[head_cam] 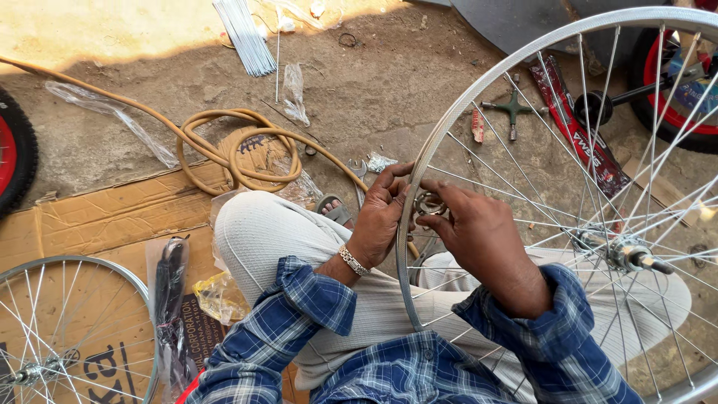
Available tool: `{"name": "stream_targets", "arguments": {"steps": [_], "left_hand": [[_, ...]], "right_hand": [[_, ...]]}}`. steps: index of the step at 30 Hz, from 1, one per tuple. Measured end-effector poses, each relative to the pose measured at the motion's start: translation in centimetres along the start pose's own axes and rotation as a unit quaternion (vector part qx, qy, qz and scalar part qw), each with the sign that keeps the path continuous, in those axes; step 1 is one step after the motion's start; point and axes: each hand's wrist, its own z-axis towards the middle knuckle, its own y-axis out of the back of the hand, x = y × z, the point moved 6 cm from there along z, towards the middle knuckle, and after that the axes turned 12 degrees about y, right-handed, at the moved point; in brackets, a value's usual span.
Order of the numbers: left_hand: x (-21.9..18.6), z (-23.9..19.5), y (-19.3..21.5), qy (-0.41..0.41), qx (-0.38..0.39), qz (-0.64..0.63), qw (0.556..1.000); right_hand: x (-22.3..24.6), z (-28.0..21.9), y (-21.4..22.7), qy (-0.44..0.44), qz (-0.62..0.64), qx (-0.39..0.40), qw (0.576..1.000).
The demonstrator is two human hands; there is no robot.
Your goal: The person sits on the ground and uses a spoke wrench to tighten the nipples on a bicycle wheel rim. They rotate the wheel periodically to access different spokes and continue adjusting the tension.
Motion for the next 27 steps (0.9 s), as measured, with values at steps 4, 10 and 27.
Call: {"name": "stream_targets", "arguments": {"steps": [4,10,27], "left_hand": [[-0.2,0.1,-0.5,-0.009,0.004,0.006,1.0],[-0.3,0.2,-1.0,0.009,0.015,-0.018,1.0],[5.1,0.6,0.9,0.135,0.102,-0.114,0.979]], "right_hand": [[0.3,0.0,-0.6,-0.011,-0.111,-0.034,0.993],[-1.8,0.1,-2.2,-0.143,-0.163,0.107,0.97],[-3.4,-0.1,-0.2,-0.192,0.061,0.082,0.976]]}}
